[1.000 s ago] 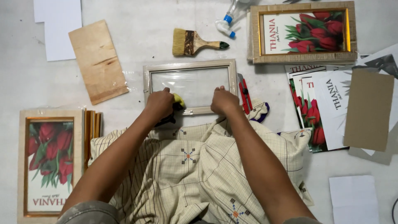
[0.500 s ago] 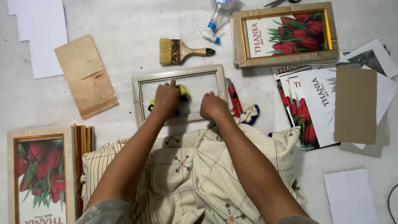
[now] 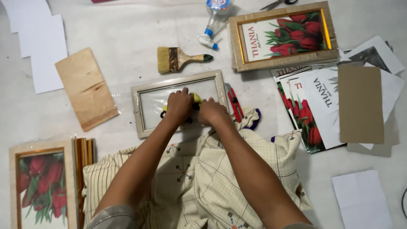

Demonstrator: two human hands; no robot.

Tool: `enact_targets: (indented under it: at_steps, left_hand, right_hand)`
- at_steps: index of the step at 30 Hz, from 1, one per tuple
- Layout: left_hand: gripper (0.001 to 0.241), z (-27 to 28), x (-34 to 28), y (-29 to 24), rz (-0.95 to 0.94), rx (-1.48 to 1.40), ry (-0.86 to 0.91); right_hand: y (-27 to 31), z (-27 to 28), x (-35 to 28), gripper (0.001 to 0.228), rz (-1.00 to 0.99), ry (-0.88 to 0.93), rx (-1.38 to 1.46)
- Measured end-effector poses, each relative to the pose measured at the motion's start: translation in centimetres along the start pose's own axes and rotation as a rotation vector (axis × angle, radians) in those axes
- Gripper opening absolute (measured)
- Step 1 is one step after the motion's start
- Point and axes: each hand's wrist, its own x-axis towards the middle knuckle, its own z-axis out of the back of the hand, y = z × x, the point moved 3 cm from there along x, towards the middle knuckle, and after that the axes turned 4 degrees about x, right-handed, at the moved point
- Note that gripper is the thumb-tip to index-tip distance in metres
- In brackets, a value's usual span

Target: Cleaning glass and assembling picture frames with artwork and backings

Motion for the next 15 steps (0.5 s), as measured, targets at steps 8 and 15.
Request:
enact_targets:
  at_steps: [8, 15]
  left_hand:
    - [0.019, -2.3, 4.8, -0.2, -0.004, 0.034, -0.166]
    - [0.029, -2.4, -2.7, -3.9, -0.126, -0.084, 0.147]
  right_hand:
    - [1.3, 1.5, -0.1, 0.059, 0.076, -0.144, 0.095]
    - [3.8, 3.9, -6.1, 0.059, 0.255, -0.255, 0.162]
